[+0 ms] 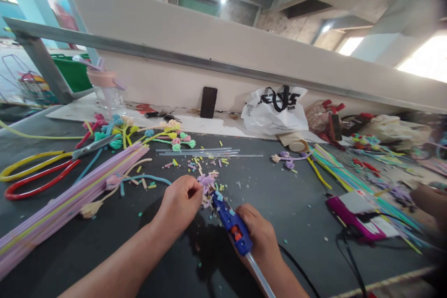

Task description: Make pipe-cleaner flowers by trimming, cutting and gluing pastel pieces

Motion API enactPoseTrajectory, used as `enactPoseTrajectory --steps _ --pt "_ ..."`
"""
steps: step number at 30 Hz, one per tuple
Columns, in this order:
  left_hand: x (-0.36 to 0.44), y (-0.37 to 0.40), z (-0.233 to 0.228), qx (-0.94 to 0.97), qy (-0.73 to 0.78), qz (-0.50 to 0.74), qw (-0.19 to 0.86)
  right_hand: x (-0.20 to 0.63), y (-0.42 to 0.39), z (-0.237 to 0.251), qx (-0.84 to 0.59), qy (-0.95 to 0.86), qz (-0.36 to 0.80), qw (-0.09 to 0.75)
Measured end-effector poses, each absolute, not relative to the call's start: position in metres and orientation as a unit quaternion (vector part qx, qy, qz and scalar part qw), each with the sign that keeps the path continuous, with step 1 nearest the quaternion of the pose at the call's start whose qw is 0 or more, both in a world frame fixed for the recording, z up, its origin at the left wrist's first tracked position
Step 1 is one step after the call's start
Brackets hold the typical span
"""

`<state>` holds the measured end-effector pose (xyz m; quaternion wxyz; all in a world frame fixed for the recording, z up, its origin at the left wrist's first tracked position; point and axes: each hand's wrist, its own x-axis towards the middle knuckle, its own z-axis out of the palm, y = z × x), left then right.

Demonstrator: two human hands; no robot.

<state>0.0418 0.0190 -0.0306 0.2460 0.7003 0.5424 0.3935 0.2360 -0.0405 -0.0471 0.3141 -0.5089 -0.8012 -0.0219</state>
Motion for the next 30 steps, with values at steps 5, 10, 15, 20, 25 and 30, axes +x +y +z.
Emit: enactPoseTrajectory --steps 5,10,15,20,25,30 --pt "0.0420 0.0196 -0.0308 0.703 0.540 0.393 0.243 0.2376 -0.0390 -0.0490 -0.510 -0.797 -0.028 0.322" --pt "0.0426 0.0190 -0.0293 0.704 0.544 0.388 0.240 0.2376 -0.0387 -0.0501 -0.496 -0.807 -0.023 0.320" --pt "0.0420 0.0186 -0.0279 0.699 0.553 0.383 0.242 0.2344 -0.0406 -0.0510 -0.518 -0.785 -0.005 0.340" --pt "0.0423 0.0189 -0.0271 0.698 0.555 0.378 0.251 0.2327 -0.0410 -0.0489 -0.515 -0.782 0.002 0.351" --pt "0.0428 0.0187 -0.0262 0.692 0.558 0.377 0.258 0.2332 -0.0402 -0.0486 -0.519 -0.783 -0.001 0.344" --pt "0.0441 0.0174 -0.0229 0.661 0.559 0.386 0.319 0.2333 -0.0383 -0.0453 -0.516 -0.775 -0.023 0.364"
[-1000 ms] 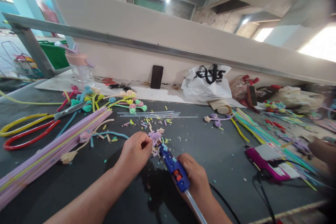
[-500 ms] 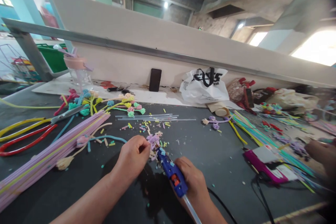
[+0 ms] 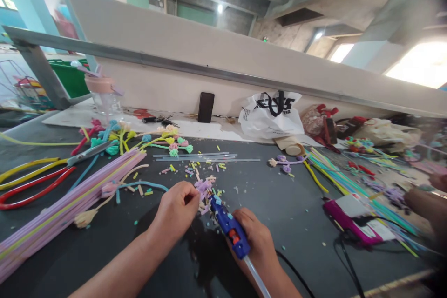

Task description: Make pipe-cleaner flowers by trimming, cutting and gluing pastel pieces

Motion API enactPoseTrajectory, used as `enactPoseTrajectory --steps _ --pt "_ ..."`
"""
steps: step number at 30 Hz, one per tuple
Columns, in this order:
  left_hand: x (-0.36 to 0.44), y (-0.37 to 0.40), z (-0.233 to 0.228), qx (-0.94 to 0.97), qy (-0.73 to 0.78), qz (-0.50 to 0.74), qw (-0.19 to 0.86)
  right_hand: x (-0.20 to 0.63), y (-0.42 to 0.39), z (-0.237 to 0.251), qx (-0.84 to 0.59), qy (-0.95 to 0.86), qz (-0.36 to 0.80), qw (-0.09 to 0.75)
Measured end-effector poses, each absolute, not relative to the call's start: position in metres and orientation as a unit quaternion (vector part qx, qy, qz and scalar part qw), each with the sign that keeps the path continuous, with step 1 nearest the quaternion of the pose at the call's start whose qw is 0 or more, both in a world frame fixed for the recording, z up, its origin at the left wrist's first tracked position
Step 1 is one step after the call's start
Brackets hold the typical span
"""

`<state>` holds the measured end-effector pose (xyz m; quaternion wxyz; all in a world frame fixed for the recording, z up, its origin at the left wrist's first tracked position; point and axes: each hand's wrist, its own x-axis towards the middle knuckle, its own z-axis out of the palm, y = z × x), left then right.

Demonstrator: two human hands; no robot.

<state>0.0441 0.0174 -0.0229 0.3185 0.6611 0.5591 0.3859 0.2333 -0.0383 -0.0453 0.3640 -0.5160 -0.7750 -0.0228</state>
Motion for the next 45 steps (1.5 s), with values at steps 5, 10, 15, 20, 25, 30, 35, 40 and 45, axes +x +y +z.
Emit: enactPoseTrajectory --steps 5,10,15,20,25,30,35,40,45 --pt "0.047 0.019 -0.026 0.554 0.547 0.381 0.498 0.233 -0.038 -0.039 -0.511 -0.775 -0.040 0.370" --pt "0.047 0.021 -0.031 0.544 0.533 0.392 0.516 0.236 -0.042 -0.032 -0.505 -0.795 -0.016 0.336" --pt "0.045 0.024 -0.031 0.547 0.540 0.394 0.504 0.261 -0.036 -0.008 -0.540 -0.790 -0.044 0.288" --pt "0.042 0.028 -0.030 0.536 0.546 0.393 0.509 0.311 -0.002 0.005 -0.649 -0.758 0.003 0.072" --pt "0.041 0.028 -0.028 0.538 0.547 0.407 0.496 0.334 0.019 0.013 -0.642 -0.764 0.000 0.066" --pt "0.042 0.028 -0.034 0.543 0.553 0.400 0.489 0.270 0.012 0.012 -0.609 -0.784 -0.010 0.119" --pt "0.043 0.027 -0.036 0.552 0.554 0.395 0.482 0.206 0.015 -0.009 -0.534 -0.836 0.066 0.106" --pt "0.044 0.027 -0.030 0.538 0.562 0.391 0.492 0.203 0.027 -0.011 -0.538 -0.830 0.080 0.123" --pt "0.045 0.025 -0.025 0.537 0.558 0.404 0.487 0.195 0.029 -0.015 -0.513 -0.832 0.120 0.176"
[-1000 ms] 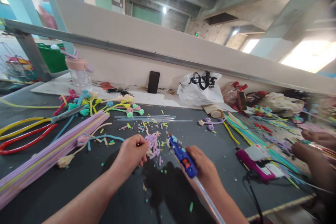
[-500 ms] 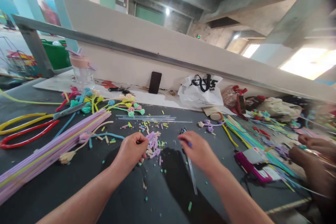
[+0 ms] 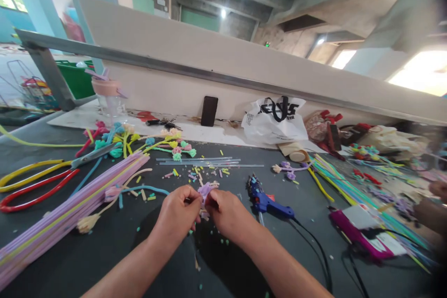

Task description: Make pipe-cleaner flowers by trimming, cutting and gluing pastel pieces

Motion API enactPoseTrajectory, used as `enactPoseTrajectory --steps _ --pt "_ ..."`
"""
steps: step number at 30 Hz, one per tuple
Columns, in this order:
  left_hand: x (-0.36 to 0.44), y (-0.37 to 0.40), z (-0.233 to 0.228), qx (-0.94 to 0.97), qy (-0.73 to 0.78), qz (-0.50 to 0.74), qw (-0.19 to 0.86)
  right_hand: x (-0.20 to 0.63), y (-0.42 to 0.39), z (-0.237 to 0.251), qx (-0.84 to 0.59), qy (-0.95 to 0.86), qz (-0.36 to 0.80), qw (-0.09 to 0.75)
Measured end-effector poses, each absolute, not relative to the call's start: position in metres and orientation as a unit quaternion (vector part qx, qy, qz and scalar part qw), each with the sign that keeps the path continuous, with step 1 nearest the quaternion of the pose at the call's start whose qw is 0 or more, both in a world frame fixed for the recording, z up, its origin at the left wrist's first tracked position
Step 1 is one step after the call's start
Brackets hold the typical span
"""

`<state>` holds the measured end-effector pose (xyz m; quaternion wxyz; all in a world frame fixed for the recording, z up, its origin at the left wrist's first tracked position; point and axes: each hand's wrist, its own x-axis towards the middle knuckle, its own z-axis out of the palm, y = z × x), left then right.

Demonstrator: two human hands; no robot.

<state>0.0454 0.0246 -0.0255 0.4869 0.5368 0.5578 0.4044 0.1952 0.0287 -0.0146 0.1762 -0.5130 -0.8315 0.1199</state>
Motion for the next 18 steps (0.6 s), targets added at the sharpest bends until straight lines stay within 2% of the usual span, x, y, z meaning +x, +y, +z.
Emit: enactPoseTrajectory --steps 3,7,10,18 --pt "0.046 0.023 -0.024 0.532 0.555 0.408 0.492 0.190 0.027 -0.020 -0.497 -0.828 0.153 0.211" --pt "0.046 0.023 -0.023 0.526 0.575 0.400 0.482 0.194 0.026 -0.023 -0.501 -0.771 0.275 0.280" --pt "0.045 0.023 -0.024 0.540 0.583 0.394 0.463 0.205 0.029 -0.021 -0.534 -0.720 0.334 0.291" --pt "0.046 0.020 -0.030 0.605 0.581 0.378 0.392 0.226 0.038 -0.004 -0.580 -0.747 0.179 0.271"
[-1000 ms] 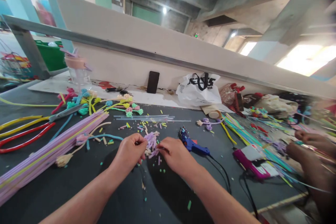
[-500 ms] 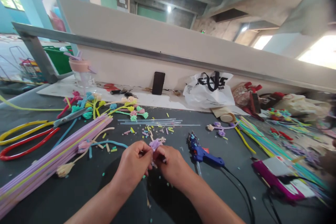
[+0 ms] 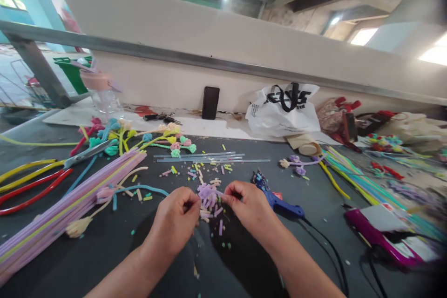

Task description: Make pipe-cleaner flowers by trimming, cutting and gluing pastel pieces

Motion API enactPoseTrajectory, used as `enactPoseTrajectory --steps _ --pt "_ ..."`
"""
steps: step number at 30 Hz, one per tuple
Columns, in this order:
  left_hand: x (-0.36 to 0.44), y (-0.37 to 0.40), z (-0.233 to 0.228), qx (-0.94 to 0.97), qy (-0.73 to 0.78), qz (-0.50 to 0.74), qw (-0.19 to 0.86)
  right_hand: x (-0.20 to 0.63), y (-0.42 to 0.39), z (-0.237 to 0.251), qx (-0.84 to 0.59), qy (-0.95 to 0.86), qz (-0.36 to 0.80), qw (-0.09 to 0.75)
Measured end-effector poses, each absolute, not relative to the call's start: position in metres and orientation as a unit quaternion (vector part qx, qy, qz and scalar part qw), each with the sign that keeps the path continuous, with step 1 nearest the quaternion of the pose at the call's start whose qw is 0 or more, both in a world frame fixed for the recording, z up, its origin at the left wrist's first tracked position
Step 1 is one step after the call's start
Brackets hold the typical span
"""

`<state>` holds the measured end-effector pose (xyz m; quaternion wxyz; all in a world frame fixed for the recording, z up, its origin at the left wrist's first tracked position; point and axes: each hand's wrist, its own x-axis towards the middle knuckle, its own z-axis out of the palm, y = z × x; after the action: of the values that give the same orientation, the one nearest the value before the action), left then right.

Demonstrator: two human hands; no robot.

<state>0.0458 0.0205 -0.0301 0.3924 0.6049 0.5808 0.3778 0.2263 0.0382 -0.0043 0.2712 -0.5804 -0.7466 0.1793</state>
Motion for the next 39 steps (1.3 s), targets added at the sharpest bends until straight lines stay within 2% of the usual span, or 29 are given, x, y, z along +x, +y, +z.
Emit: enactPoseTrajectory --steps 9,17,23,39 --pt "0.045 0.020 -0.030 0.697 0.554 0.366 0.270 0.230 0.037 -0.005 -0.505 -0.801 0.079 0.312" --pt "0.045 0.021 -0.033 0.726 0.536 0.355 0.244 0.225 0.032 0.004 -0.478 -0.794 0.138 0.349" --pt "0.045 0.019 -0.034 0.744 0.514 0.357 0.233 0.223 0.032 0.001 -0.491 -0.788 0.129 0.348" --pt "0.046 0.018 -0.027 0.729 0.533 0.357 0.238 0.216 0.036 -0.011 -0.509 -0.740 0.197 0.393"
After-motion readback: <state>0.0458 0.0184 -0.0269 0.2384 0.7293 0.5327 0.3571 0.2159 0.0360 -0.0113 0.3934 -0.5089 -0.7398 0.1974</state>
